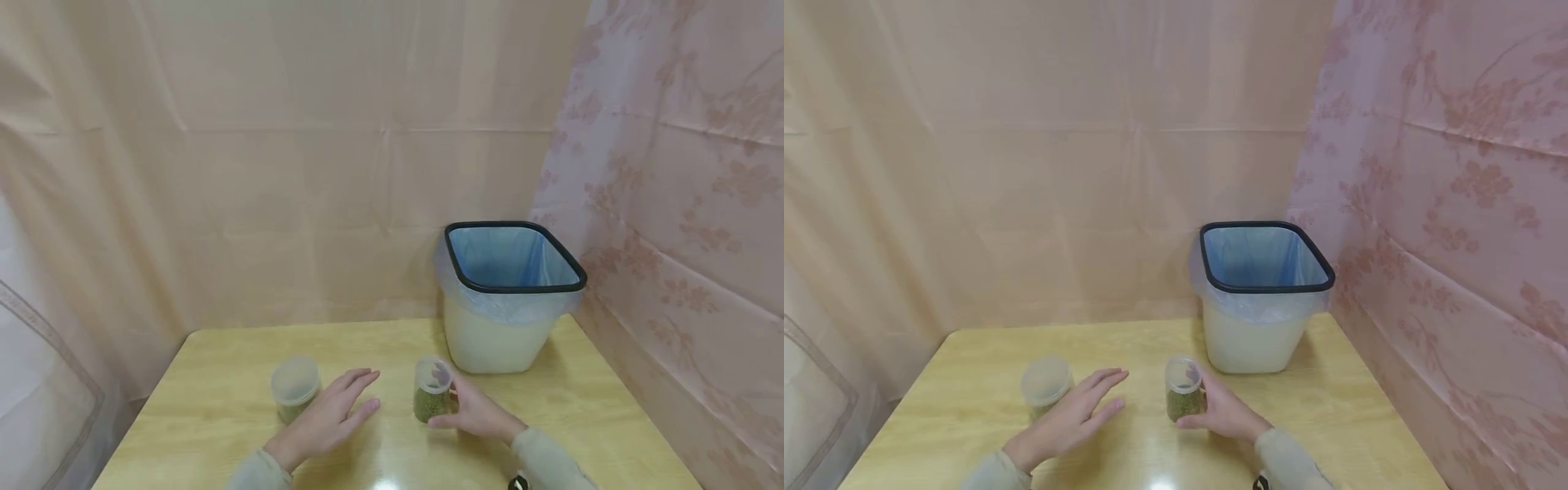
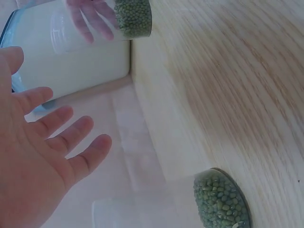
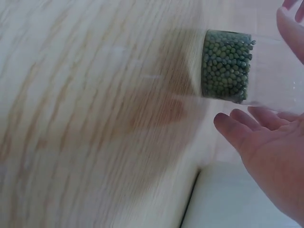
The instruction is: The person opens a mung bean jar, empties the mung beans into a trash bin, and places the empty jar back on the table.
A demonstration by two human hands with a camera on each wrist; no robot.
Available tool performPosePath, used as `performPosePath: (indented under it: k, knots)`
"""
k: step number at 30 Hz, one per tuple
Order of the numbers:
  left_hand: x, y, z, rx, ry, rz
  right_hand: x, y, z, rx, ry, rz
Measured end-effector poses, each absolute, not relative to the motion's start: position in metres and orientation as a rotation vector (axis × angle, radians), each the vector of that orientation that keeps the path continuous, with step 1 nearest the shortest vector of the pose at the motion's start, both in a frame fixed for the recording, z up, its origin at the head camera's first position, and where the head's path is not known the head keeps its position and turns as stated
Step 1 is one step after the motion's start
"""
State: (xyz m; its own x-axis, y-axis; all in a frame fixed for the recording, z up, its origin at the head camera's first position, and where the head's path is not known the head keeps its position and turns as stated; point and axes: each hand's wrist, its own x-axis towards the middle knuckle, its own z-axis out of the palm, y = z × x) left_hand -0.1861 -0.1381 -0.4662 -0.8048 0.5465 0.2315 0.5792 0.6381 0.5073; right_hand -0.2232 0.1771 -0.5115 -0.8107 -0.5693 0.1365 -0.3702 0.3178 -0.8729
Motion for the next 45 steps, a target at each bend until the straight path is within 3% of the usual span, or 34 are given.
performPosePath:
  k: [45]
  knots:
    - [-0.201, -0.117, -0.472, -1.056, -2.791, -0.897, -0.224, 0.170, -0.515, -0.874, 2.434, -1.423]
